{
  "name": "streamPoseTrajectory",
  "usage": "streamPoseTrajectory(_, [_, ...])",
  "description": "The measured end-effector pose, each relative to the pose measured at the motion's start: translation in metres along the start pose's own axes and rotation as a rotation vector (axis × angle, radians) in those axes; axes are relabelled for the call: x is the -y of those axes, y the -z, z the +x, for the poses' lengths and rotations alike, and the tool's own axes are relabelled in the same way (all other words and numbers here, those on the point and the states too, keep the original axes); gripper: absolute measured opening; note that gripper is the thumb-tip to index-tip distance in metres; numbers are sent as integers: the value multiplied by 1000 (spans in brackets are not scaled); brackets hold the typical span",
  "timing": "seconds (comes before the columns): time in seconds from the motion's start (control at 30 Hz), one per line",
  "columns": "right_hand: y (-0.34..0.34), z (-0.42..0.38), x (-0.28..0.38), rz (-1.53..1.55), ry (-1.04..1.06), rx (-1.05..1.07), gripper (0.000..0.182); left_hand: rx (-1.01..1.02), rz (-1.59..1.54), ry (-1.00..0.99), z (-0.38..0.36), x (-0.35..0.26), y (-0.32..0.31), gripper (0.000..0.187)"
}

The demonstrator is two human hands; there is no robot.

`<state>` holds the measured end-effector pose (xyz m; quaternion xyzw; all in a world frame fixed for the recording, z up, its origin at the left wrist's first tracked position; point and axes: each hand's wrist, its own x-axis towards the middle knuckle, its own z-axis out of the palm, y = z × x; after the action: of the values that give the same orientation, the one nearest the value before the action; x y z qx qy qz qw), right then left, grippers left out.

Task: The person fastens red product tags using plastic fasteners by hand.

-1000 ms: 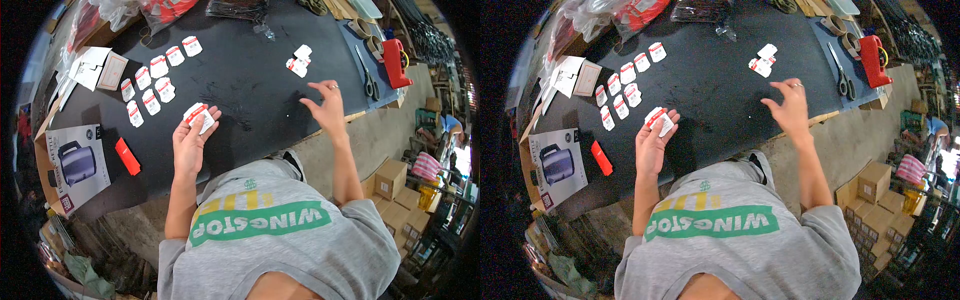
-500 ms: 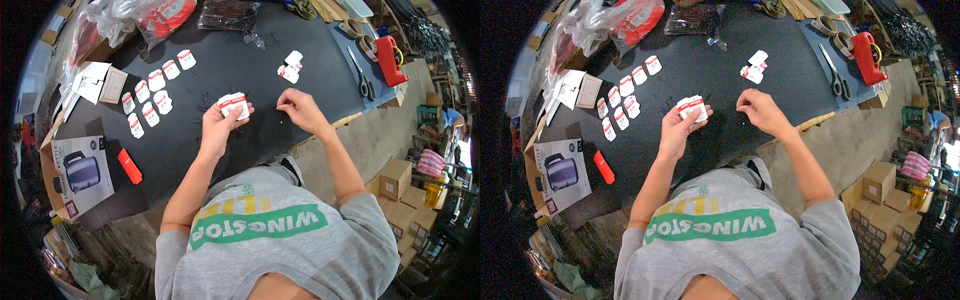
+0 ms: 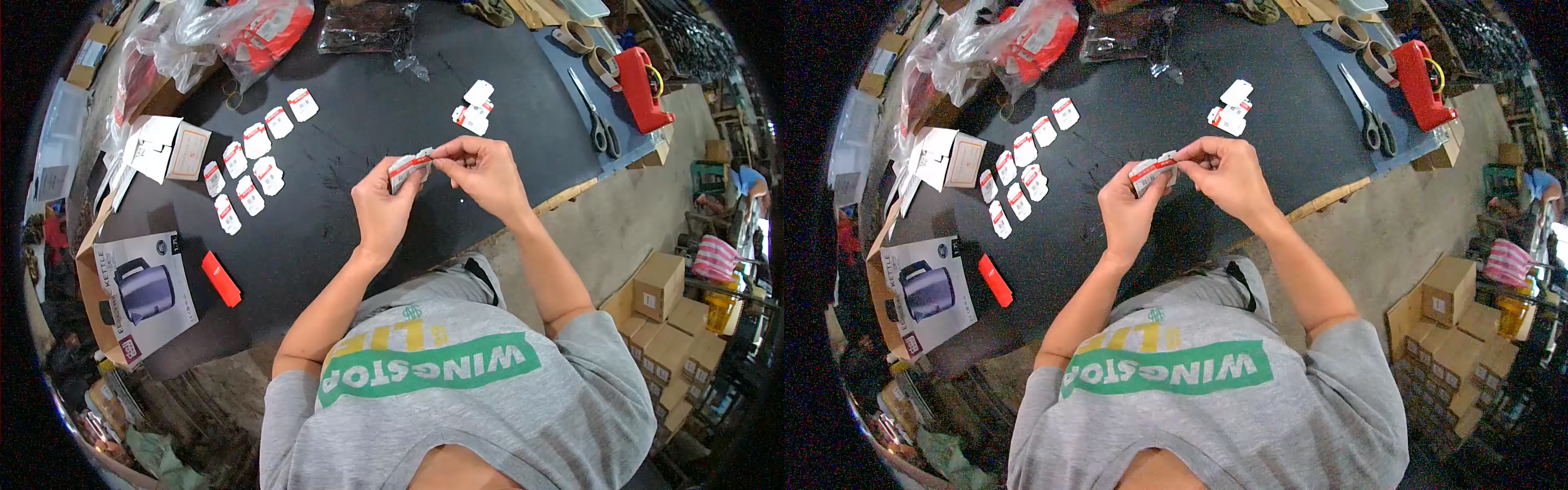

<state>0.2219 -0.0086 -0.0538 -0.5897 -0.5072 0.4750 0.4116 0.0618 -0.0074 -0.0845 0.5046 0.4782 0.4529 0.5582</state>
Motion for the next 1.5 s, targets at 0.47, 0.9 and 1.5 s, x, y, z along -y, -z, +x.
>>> streamPoseTrajectory(0.47, [25,10,-2,309,-39,4,15,29,323,-392,18,4,-20,17])
streamPoseTrajectory(0.9, [82,121,-11,-86,6,-40,17,155,-333,372,44,31,-75,23])
streamPoseTrajectory(1.5, [-109,134,-17,-464,488,172,21,-72,-486,386,-31,-3,55,26])
